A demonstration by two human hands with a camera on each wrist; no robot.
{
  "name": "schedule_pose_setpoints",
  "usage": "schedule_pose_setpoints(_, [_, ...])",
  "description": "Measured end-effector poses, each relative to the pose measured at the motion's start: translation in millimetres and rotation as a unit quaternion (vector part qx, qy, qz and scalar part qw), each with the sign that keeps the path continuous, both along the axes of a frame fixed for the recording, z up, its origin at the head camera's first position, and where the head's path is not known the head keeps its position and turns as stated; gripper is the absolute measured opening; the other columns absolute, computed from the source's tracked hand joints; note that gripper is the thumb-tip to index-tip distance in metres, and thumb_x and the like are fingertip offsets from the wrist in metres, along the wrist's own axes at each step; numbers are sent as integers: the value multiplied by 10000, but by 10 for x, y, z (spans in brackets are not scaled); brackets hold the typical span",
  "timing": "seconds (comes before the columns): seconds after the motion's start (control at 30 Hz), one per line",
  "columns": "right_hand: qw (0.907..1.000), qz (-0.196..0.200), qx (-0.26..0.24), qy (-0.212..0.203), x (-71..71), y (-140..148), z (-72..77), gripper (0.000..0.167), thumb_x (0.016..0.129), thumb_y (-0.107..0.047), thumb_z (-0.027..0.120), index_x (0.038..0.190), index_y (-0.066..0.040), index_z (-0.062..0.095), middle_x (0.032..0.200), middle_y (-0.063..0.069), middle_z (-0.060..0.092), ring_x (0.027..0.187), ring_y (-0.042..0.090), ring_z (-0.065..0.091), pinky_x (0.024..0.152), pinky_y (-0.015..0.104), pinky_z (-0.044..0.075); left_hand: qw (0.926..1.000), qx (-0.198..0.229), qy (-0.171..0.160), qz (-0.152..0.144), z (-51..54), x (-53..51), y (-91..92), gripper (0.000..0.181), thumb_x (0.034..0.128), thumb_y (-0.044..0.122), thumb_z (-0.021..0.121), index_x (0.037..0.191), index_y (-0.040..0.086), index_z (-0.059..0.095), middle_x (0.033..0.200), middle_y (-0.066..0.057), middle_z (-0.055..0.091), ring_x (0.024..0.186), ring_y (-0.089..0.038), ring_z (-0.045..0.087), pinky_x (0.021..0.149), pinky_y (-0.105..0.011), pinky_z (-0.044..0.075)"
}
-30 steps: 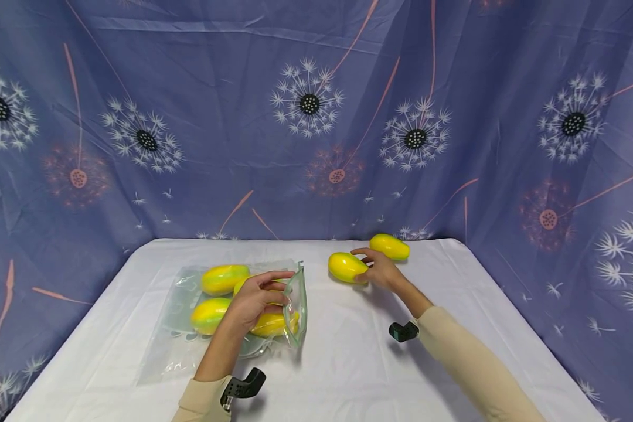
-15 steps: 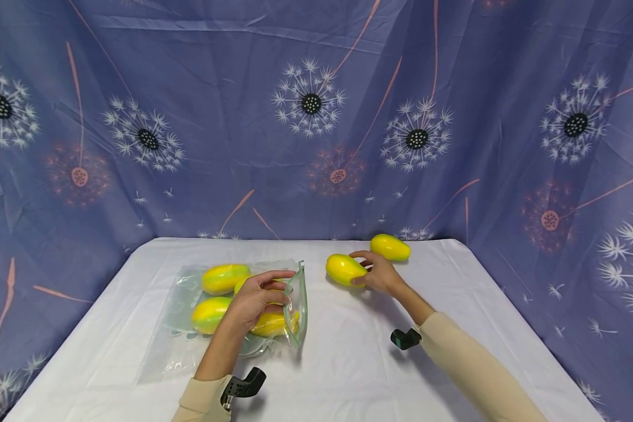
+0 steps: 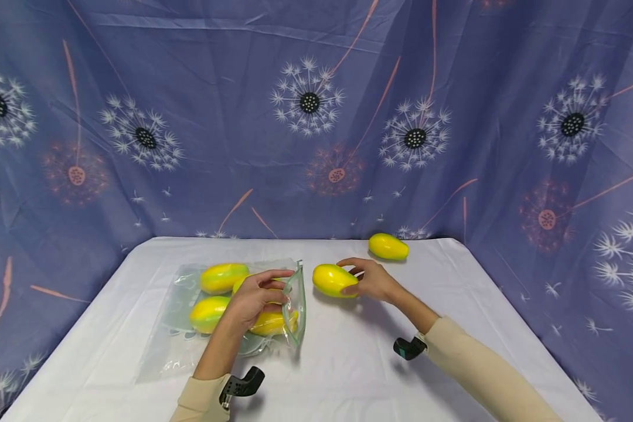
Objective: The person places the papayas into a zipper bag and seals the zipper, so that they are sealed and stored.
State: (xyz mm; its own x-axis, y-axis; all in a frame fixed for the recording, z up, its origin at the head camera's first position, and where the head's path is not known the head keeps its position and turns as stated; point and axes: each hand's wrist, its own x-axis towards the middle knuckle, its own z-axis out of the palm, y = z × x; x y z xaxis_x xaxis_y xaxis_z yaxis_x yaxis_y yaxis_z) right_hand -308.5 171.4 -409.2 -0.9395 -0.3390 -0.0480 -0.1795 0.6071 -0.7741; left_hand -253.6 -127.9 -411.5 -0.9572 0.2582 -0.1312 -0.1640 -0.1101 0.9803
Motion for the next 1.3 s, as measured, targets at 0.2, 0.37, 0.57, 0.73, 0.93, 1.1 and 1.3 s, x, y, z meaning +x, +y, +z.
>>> schedule_pose_setpoints(0.2, [9977,553,384,62,75,-35,54,635,757,-193,882,1349,-224,654,1279,138,659,1089,294,652,851,393,581,10000,-16,53,18,-4,4,-20,585,836,-120,669,1405,-36,564,987,-67,545,723,-172,648,658,-296,613])
schedule_pose_setpoints(0.37, [9933,1003,570,-75,161,-72,113,619,771,-207,865,1350,-257,651,1283,125,660,1113,304,639,912,425,560,10000,-28,71,44,1,8,-34,583,834,-121,667,1402,-40,565,977,-65,548,724,-173,642,666,-304,617])
schedule_pose_setpoints(0.57, [9876,1347,791,-176,258,-139,186,589,766,-202,863,1316,-278,669,1287,88,656,1104,274,630,923,425,547,9999,-44,69,92,9,4,-42,572,835,-122,667,1392,-22,584,984,-70,551,728,-178,646,669,-313,621])
schedule_pose_setpoints(0.73, [9846,1507,836,-307,315,-172,210,583,765,-173,861,1310,-261,675,1241,82,666,1078,270,630,894,403,553,9999,-72,69,99,6,-2,-42,564,839,-116,667,1388,-10,593,991,-71,551,728,-181,657,672,-318,621])
schedule_pose_setpoints(0.93, [9834,1553,868,-362,372,-180,195,571,768,-175,864,1303,-254,681,1227,79,669,1078,286,627,862,397,554,9999,-54,89,42,2,-3,-6,578,839,-118,659,1403,-23,572,985,-75,561,729,-186,663,670,-317,619])
schedule_pose_setpoints(1.1, [9841,1495,908,-303,407,-174,165,567,761,-182,864,1296,-243,685,1209,89,677,1063,285,632,802,362,562,9999,-55,101,13,12,8,28,585,834,-115,663,1405,-26,570,985,-86,572,738,-194,660,677,-322,620])
schedule_pose_setpoints(1.3, [9857,1475,773,-272,404,-203,118,566,757,-177,865,1293,-217,688,1202,101,683,1048,286,643,765,333,568,10000,-42,58,56,5,7,15,586,832,-124,665,1402,-18,578,989,-84,577,743,-196,661,696,-334,624])
